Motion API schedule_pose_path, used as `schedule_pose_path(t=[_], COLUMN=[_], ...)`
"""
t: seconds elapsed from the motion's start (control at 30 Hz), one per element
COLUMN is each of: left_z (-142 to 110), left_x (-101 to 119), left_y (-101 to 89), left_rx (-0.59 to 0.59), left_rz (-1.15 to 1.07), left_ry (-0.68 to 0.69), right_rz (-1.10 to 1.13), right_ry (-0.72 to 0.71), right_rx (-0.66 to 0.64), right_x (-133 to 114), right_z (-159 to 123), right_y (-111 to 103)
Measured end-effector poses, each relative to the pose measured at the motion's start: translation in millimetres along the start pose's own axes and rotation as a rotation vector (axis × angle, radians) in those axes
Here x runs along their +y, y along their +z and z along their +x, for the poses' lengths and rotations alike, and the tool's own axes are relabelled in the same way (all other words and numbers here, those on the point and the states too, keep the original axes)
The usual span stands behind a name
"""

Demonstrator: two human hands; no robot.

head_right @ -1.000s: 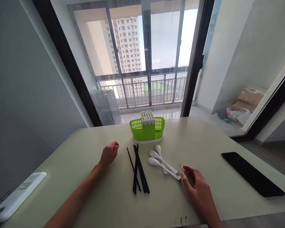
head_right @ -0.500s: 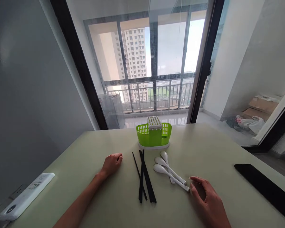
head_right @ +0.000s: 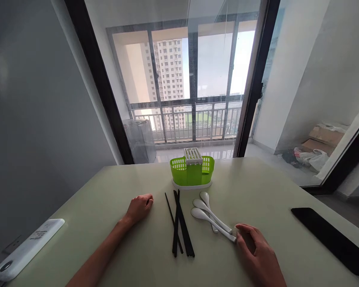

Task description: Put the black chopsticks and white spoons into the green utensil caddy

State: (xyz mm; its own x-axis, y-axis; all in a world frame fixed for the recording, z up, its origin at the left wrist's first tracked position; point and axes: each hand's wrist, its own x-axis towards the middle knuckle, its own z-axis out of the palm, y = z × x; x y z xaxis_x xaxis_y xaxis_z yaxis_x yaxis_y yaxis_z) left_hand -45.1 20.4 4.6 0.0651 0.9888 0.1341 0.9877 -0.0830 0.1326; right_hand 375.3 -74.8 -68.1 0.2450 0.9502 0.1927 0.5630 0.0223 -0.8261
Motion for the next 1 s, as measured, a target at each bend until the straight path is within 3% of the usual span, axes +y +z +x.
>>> schedule_pose_path(t=[0.5,1.0], left_z=[-0.2,0.1], left_x=[-1.3,-1.4], left_y=[1.7,2.2], left_rx=[0.01,0.016], left_rz=[0.006,0.013], left_ry=[0.027,0.026], right_rz=[0.01,0.012], right_ry=[0.035,0.045], right_rx=[-0.031,-0.032], right_x=[6.3,-2.4], right_z=[-0.5,-1.5], right_y=[1.3,-1.1])
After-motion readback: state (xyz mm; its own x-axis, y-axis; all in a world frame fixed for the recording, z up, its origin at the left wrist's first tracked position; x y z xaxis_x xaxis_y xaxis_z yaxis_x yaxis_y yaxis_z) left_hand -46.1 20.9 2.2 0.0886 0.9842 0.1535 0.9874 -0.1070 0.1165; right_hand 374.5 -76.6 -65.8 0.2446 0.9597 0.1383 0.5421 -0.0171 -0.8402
